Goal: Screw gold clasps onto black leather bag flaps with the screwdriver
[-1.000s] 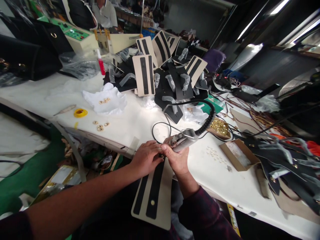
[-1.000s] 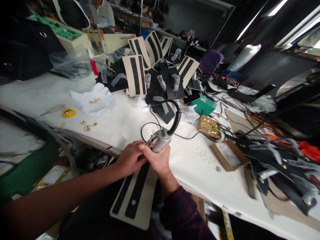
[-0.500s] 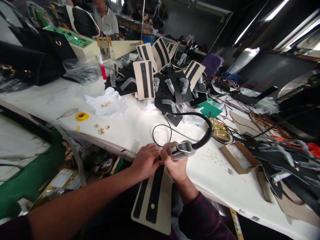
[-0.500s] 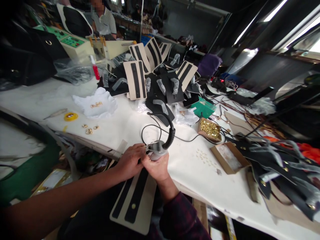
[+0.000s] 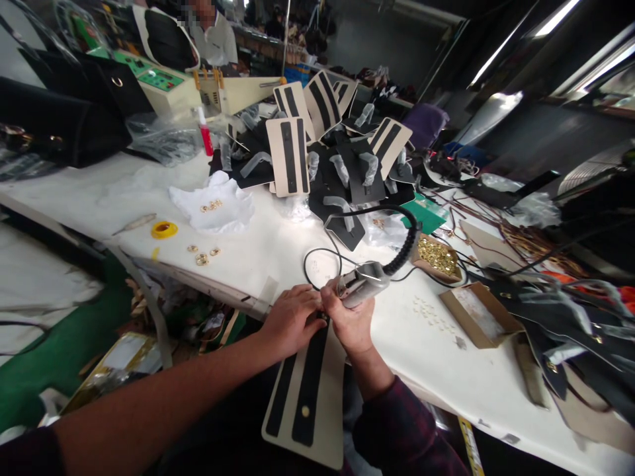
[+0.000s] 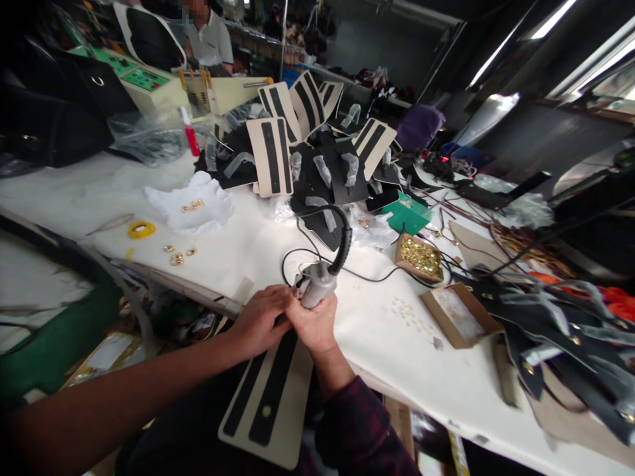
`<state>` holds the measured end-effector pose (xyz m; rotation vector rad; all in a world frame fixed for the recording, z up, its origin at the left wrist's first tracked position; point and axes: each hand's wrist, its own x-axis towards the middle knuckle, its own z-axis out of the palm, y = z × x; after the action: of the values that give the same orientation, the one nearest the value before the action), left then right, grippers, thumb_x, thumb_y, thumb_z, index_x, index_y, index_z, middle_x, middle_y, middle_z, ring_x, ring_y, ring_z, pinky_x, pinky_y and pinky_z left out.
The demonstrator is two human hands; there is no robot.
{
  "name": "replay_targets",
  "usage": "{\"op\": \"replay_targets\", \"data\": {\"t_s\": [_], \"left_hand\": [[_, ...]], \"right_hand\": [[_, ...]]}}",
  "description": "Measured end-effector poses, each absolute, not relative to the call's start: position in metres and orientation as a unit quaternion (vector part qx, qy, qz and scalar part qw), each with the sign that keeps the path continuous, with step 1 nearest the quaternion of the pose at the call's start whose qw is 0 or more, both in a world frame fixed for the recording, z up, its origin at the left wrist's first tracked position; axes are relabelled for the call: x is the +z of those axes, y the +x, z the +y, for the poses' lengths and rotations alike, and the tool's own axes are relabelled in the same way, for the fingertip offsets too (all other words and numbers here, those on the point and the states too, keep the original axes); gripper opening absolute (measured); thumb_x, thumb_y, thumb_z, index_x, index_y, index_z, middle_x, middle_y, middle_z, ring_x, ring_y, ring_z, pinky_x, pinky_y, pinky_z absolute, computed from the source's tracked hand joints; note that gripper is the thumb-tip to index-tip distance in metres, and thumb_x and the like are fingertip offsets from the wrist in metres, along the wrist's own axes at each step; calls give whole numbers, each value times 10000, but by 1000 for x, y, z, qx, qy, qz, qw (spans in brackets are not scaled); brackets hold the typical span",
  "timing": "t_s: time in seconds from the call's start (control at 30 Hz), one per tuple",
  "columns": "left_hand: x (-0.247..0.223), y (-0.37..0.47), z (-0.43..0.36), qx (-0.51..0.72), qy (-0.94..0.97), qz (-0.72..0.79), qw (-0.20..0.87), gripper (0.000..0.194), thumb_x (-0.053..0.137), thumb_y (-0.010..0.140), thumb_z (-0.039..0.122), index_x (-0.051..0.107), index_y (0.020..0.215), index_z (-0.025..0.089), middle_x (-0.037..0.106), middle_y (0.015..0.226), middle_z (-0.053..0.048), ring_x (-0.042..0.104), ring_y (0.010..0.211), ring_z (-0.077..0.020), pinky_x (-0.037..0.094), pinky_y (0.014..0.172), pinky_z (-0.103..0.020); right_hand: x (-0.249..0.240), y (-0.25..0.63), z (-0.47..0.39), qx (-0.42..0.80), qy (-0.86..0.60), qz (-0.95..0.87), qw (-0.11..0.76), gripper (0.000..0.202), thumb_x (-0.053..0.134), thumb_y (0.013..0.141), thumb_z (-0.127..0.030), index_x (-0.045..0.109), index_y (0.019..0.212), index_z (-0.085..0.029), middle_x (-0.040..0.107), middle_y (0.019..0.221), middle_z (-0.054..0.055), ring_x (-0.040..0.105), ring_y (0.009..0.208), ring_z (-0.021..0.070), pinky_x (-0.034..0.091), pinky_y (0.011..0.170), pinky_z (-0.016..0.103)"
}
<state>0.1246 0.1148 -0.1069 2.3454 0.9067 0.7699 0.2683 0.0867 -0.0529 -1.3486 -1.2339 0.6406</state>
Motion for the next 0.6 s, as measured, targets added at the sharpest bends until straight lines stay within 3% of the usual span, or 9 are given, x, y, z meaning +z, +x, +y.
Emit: {"op": "replay_targets", "data": {"t_s": [0.23, 0.43, 0.6], "left_hand": [[-108, 124, 114, 281, 865, 339, 242, 311, 725, 908, 197, 711, 1211, 260, 710, 1294, -90, 577, 1305, -325, 507, 1043, -508], [-109, 124, 113, 284, 863, 337, 246, 224, 776, 891, 218, 735, 1108, 255, 723, 1313, -65, 583, 1300, -319, 513, 1034, -512], [-110, 124, 114, 282, 862, 340, 248, 227, 811, 870, 222, 749, 1088, 240, 734, 1332, -57, 567, 1332, -324, 491, 1085, -538]], "right_hand": [[-49, 264, 90, 267, -591, -528, 549, 279, 719, 767, -318, 501, 625, -215, 488, 591, -38, 429, 557, 118, 418, 535, 261], [-41, 271, 91, 368, -534, -504, 570, 387, 851, 747, -473, 586, 715, -193, 558, 630, -26, 500, 567, 126, 444, 526, 256], [-35, 280, 87, 347, -550, -472, 595, 514, 765, 820, -641, 582, 656, -190, 573, 588, -1, 524, 521, 138, 428, 485, 266]]}}
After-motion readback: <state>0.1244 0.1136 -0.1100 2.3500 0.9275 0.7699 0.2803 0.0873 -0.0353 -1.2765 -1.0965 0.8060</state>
